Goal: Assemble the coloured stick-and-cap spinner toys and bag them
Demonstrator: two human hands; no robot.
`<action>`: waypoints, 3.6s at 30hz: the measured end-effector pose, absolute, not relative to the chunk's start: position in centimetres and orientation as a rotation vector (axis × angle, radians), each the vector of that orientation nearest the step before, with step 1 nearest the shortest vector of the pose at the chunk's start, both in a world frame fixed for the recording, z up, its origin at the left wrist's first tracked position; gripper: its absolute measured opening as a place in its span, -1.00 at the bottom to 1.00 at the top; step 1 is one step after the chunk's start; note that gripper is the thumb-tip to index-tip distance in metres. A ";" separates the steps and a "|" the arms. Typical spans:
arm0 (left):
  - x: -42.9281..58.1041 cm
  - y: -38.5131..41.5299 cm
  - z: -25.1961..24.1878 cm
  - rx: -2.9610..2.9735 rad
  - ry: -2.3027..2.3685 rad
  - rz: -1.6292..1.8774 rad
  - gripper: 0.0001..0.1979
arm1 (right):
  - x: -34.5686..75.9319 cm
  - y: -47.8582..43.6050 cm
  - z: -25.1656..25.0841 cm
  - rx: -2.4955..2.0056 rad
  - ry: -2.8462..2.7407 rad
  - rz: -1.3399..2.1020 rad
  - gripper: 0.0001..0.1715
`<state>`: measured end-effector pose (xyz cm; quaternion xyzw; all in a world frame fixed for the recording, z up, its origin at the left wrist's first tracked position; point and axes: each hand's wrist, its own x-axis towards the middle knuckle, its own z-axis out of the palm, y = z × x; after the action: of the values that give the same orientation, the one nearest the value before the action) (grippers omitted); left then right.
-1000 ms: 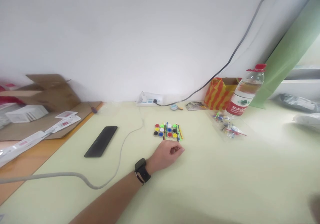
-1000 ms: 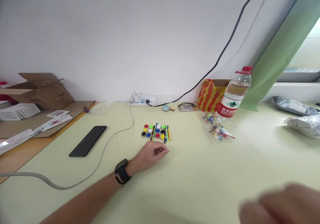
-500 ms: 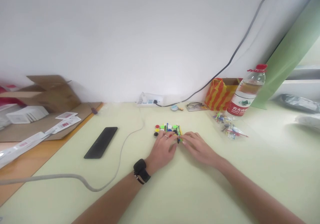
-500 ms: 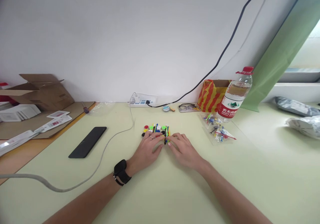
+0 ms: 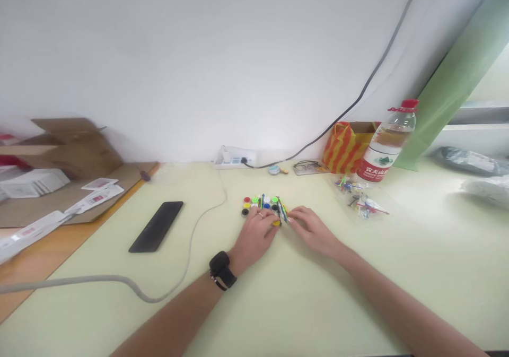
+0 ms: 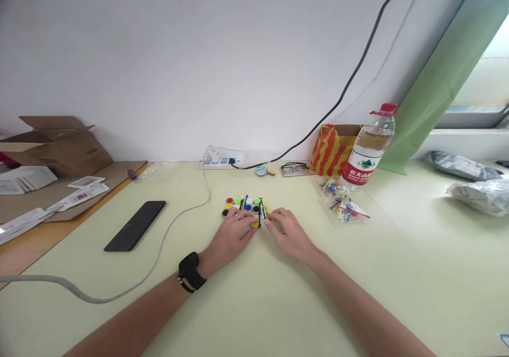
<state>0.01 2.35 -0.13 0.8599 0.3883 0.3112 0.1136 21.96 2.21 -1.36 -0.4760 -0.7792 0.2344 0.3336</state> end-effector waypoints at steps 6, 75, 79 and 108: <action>0.0 2.3 -0.1 2.364 1.151 0.963 -0.89 | 22.6 2.8 -1.4 -1.290 -1.890 0.644 -0.66; 0.9 1.9 0.0 1.624 0.814 1.286 -0.85 | 21.5 0.4 1.7 -1.066 -1.414 1.240 -0.58; 0.8 1.9 0.1 1.665 0.828 1.229 -0.85 | 21.6 0.4 1.7 -1.052 -1.384 1.282 -0.56; 0.9 2.1 1.4 1.420 0.823 1.098 -0.72 | 21.6 -0.2 1.3 -1.044 -1.685 0.828 -0.48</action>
<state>0.93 2.07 1.40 0.6002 0.3478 0.4639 0.5510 21.64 -0.16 1.33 -0.4274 -0.6897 0.3387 0.4764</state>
